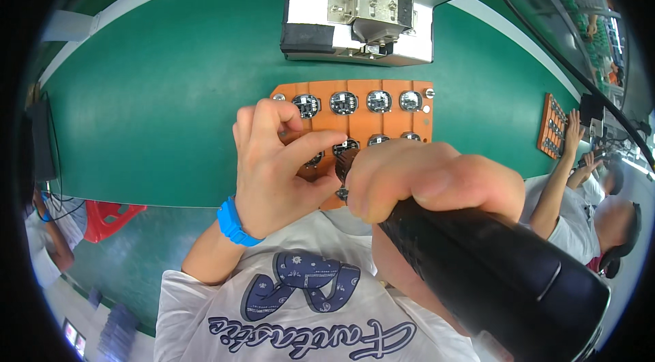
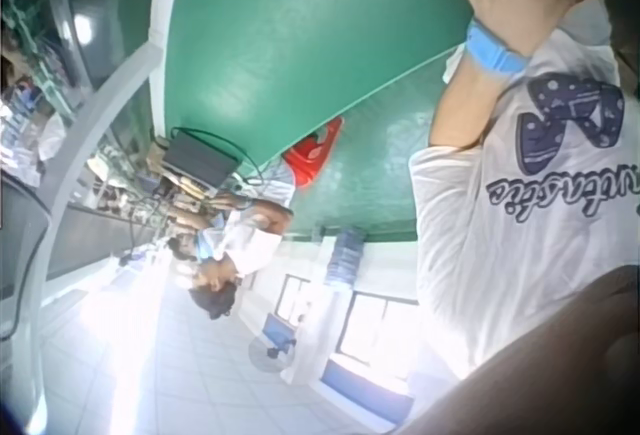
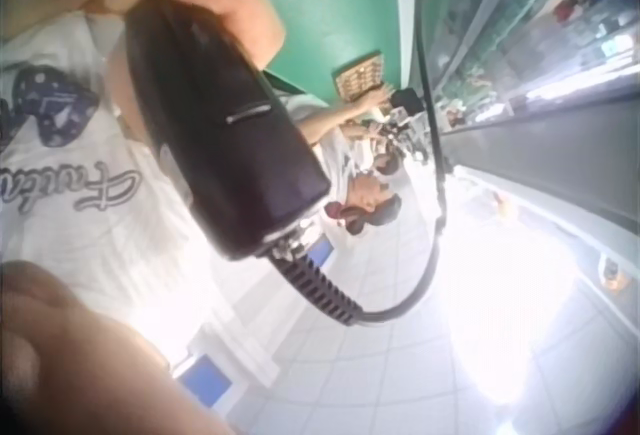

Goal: Assembling circular components onto a printed circuit board using a powered screwdriver on an assembly line.

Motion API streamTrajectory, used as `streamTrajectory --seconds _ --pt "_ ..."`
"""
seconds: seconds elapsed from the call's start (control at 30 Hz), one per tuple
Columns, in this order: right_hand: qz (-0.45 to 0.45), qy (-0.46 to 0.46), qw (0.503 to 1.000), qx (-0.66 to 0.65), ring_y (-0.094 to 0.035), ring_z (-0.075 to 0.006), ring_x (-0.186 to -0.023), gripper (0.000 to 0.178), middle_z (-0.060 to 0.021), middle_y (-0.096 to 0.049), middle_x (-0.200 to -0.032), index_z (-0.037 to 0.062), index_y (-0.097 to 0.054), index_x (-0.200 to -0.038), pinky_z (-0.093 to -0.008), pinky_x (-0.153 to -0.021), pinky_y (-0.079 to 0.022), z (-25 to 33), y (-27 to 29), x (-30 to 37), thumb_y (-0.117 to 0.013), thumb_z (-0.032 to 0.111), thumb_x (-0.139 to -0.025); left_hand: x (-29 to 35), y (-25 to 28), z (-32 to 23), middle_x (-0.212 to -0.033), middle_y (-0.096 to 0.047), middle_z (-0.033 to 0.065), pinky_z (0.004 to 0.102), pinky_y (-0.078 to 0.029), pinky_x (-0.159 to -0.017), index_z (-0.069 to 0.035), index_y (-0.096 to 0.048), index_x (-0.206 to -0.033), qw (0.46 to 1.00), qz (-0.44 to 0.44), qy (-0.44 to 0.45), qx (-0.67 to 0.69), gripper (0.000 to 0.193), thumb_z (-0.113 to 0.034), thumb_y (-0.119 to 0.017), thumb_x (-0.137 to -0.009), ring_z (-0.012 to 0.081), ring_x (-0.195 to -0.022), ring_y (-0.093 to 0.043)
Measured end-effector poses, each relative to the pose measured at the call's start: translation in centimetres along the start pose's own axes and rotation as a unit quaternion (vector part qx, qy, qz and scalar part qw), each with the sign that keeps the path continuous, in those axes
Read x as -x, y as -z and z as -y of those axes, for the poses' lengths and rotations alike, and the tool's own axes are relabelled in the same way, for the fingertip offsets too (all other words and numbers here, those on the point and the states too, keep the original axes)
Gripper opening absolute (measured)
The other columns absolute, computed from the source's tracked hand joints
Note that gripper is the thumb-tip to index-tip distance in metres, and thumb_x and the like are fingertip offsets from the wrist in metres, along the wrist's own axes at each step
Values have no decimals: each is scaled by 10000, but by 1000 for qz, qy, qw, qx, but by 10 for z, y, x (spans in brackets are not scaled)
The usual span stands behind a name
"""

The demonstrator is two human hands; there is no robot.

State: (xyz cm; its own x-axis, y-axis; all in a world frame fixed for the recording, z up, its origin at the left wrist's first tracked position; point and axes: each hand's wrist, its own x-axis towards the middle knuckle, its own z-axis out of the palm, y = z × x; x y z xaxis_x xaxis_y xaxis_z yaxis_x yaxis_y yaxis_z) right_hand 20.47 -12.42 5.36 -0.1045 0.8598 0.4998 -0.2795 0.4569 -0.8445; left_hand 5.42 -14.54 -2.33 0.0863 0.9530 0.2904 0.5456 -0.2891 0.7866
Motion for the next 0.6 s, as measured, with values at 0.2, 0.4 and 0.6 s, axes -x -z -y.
streamTrajectory --seconds 0.2,0.4,0.6 --pt "191 -19 981 -28 -587 -227 -683 882 -81 -587 -856 43 -486 -1271 -396 -669 -475 22 32 -62 -640 761 -782 -1 1 -1 -967 -455 44 375 -366 -781 -180 -777 -936 1000 -8 -6 -6 399 -113 -873 -554 252 -900 -442" --pt "259 16 966 14 -553 -215 -833 887 -58 -543 -961 67 -529 -1265 -399 -808 -420 23 43 -115 -614 754 -710 6 1 -7 -997 -484 49 383 -352 -794 -189 -779 -954 1000 -15 -10 -23 388 -152 -887 -584 248 -916 -455" --pt "305 26 951 -46 -553 -230 -873 872 -65 -551 -1019 65 -548 -1264 -409 -829 -422 6 53 -133 -599 742 -716 2 5 -14 -1087 -528 58 423 -336 -844 -193 -746 -1031 999 -16 -35 -5 423 -182 -870 -627 275 -989 -484"
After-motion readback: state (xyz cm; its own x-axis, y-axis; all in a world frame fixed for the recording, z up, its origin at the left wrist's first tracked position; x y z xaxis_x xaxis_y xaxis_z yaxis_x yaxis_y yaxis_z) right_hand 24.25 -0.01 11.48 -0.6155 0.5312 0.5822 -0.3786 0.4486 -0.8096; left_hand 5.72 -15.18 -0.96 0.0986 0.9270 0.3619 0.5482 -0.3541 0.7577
